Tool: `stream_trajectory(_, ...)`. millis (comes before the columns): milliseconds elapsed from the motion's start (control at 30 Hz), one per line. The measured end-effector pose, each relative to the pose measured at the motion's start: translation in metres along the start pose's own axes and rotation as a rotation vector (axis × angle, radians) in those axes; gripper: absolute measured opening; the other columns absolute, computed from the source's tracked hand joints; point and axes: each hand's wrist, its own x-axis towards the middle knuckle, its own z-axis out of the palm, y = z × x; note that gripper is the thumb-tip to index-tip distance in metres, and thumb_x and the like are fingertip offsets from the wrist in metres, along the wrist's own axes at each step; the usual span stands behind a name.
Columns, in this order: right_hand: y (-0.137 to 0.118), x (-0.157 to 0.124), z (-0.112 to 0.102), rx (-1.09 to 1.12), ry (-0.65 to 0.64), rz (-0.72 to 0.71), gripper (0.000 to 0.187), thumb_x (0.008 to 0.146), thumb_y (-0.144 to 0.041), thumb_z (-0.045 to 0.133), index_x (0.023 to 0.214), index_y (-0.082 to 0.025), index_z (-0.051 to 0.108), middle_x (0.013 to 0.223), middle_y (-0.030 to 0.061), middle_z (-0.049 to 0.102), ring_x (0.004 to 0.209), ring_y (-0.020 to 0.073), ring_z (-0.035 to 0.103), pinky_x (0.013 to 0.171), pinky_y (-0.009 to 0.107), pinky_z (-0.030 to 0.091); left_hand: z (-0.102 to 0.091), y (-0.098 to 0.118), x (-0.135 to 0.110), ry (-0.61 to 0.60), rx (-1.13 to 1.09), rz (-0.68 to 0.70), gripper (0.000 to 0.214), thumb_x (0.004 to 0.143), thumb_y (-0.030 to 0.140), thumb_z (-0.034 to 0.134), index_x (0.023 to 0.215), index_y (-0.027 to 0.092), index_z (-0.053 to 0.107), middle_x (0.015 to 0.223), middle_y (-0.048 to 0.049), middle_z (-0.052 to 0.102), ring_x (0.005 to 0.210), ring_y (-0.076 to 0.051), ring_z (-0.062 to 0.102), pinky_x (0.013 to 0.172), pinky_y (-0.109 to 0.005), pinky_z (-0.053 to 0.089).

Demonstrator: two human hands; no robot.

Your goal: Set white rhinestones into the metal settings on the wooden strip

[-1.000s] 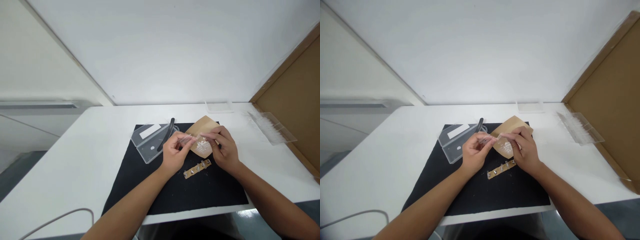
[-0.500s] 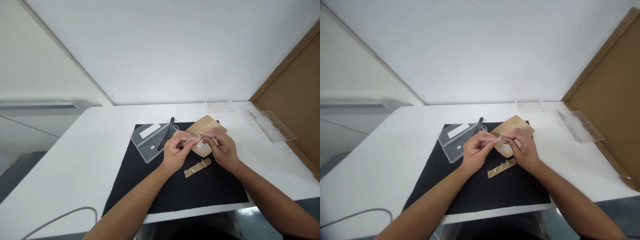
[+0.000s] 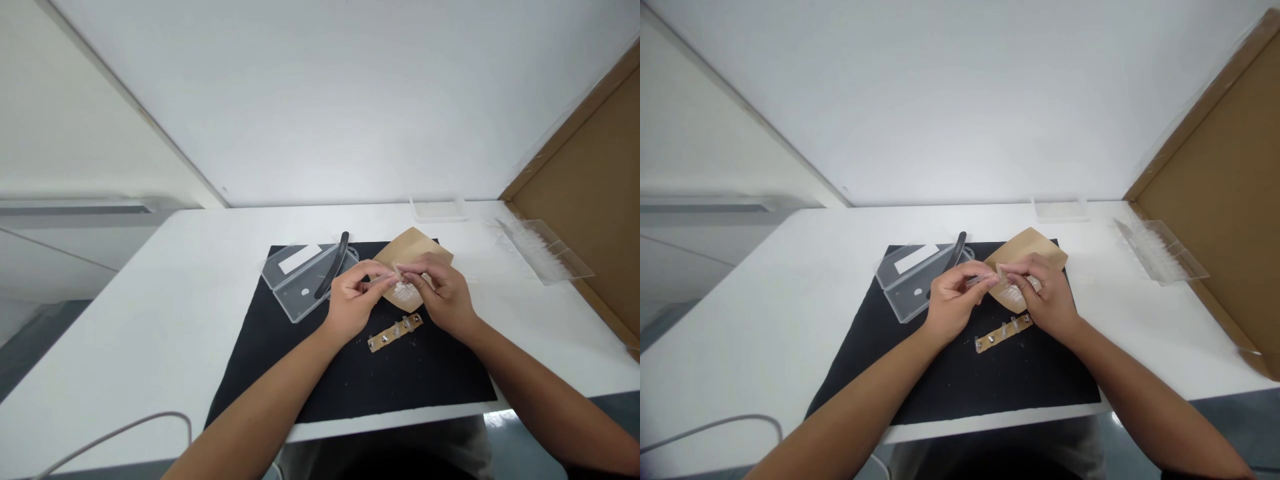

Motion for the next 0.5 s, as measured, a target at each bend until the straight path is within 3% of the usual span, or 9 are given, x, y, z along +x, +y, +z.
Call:
stream_trajectory(200, -0.0008, 0.0013, -0.0018, -0.003, -0.074, 0.001, 0.02, 0.105, -0.023, 0.059, 0.112, -0.029, 0.077, 0.091, 0.0012, 0.072, 0.088, 0.0174, 0.068, 0.078, 0.033, 0.056, -0.0069, -0.0001, 0.0027, -0.091, 0.124, 0.054, 0.013, 0.089, 0.035, 0.082, 0.088, 0.023, 0.084, 0.087, -0.0073, 0.074, 0.08, -0.018, 0.065, 0.054, -0.025, 0.047)
stream_trajectory(367, -0.0015, 0.002, -0.0028, -0.031, -0.12, -0.058, 0.023, 0.106, -0.021, 0.053, 0.113, -0.028, 0.075, 0.093, 0.0018, 0.07, 0.086, 0.0173, 0.066, 0.078, 0.033, 0.055, -0.009, -0.0018, 0.0038, -0.096, 0.099, 0.062, 0.008, 0.087, 0.033, 0.084, 0.091, 0.026, 0.086, 0.081, -0.003, 0.064, 0.061, -0.01, 0.051, 0.047, -0.023, 0.038)
stream_trajectory(500, -0.0002, 0.0022, -0.0023, -0.056, -0.119, -0.071, 0.022, 0.107, -0.021, 0.053, 0.115, -0.029, 0.073, 0.095, 0.0021, 0.069, 0.089, 0.018, 0.065, 0.08, 0.034, 0.055, -0.0086, -0.0039, 0.0029, -0.079, 0.094, 0.036, 0.006, 0.088, 0.03, 0.084, 0.092, 0.027, 0.086, 0.083, -0.0029, 0.064, 0.062, -0.009, 0.052, 0.047, -0.022, 0.037)
